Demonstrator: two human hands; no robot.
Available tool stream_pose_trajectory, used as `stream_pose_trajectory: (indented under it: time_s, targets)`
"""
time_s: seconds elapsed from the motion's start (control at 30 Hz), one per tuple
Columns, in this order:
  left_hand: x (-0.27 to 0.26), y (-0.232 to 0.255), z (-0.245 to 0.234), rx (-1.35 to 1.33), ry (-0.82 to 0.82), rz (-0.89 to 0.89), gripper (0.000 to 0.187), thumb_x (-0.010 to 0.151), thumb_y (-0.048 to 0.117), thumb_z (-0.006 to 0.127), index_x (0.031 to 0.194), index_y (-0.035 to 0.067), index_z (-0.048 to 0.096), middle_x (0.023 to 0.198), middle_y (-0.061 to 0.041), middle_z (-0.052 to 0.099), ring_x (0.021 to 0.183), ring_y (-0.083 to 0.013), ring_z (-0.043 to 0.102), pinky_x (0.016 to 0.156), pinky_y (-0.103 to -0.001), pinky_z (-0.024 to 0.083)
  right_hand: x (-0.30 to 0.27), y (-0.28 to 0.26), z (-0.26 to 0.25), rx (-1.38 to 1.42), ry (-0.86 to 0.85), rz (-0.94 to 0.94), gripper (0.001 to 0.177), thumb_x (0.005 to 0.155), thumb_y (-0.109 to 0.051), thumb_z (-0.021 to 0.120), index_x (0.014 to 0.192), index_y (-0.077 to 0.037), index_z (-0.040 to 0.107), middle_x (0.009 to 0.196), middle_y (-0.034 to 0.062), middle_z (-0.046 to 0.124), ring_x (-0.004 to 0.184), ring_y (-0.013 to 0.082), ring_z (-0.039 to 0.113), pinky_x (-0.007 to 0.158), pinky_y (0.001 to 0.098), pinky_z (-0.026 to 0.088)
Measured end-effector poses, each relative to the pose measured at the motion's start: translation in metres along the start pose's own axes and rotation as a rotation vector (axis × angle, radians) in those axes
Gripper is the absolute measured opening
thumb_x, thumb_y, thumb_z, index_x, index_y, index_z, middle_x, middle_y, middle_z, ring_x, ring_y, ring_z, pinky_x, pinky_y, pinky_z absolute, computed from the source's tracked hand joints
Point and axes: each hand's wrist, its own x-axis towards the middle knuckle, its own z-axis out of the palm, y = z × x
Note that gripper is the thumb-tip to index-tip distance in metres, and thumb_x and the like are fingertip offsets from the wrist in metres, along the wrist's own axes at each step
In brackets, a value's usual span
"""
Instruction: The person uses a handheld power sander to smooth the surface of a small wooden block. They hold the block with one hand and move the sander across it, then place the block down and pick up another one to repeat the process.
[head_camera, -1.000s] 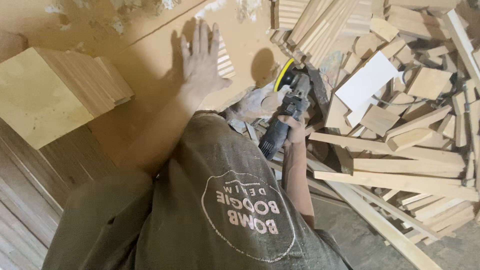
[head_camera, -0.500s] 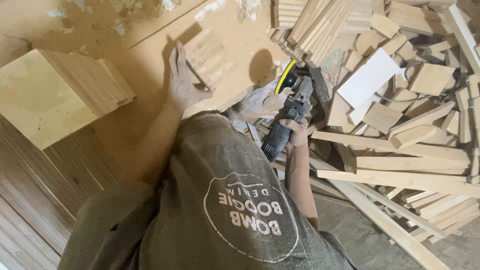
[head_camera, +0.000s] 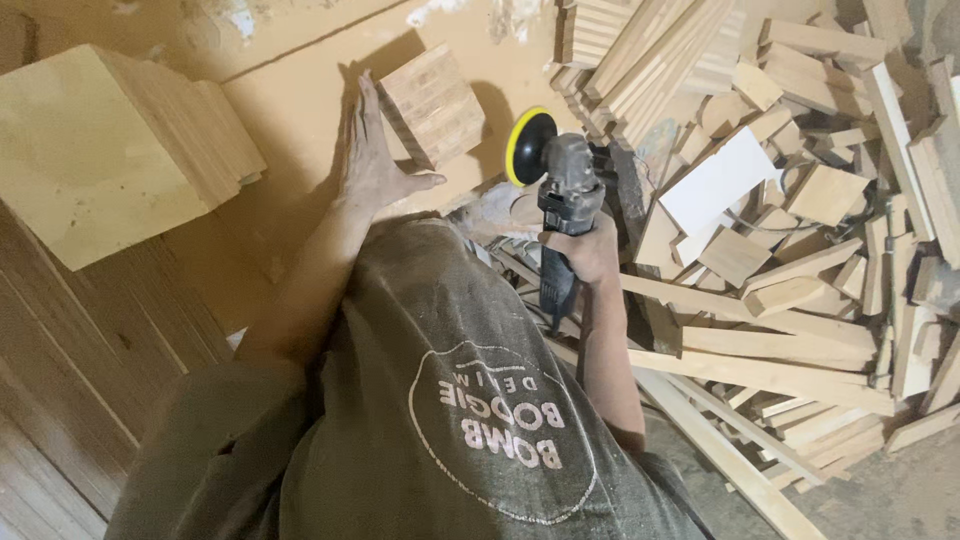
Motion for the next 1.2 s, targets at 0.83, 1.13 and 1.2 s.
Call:
stream_pose_trajectory:
  time_s: [0.83, 1.13, 1.2]
  targets:
    - [0.018, -0.019, 0.022, -0.034, 0.047, -0.051, 0.152, 0.055, 0.048, 0.103, 0.164, -0.005, 0.011, 0.173, -0.026, 0.021, 0.162, -0.0428, 0.02, 0.137, -0.05, 0.016, 0.097, -0.18, 0.004, -0.664, -0.158, -0.155, 0.034, 0.063, -0.036, 0.083, 0.083, -0.014, 0.067, 0.07, 0.0013, 0.048, 0.068, 0.0188, 0.04, 0.065, 0.036, 0.049]
    - [0.018, -0.016, 0.023, -0.021, 0.091, -0.04, 0.154, 0.053, 0.053, 0.103, 0.164, -0.004, 0.014, 0.171, -0.023, 0.026, 0.16, -0.0396, 0.026, 0.135, -0.048, 0.021, 0.091, -0.214, 0.021, -0.667, -0.358, -0.142, 0.061, 0.068, -0.009, 0.091, 0.125, -0.01, 0.068, 0.104, 0.0065, 0.079, 0.097, 0.0209, 0.079, 0.093, 0.0329, 0.065]
    - [0.018, -0.017, 0.023, -0.015, 0.003, -0.073, 0.156, 0.052, 0.053, 0.103, 0.165, -0.005, 0.012, 0.173, -0.025, 0.021, 0.162, -0.0417, 0.018, 0.135, -0.048, 0.015, 0.107, -0.205, 0.001, -0.633, -0.208, -0.161, 0.05, 0.063, -0.027, 0.083, 0.11, -0.014, 0.076, 0.092, 0.0037, 0.079, 0.08, 0.0158, 0.072, 0.074, 0.0343, 0.056]
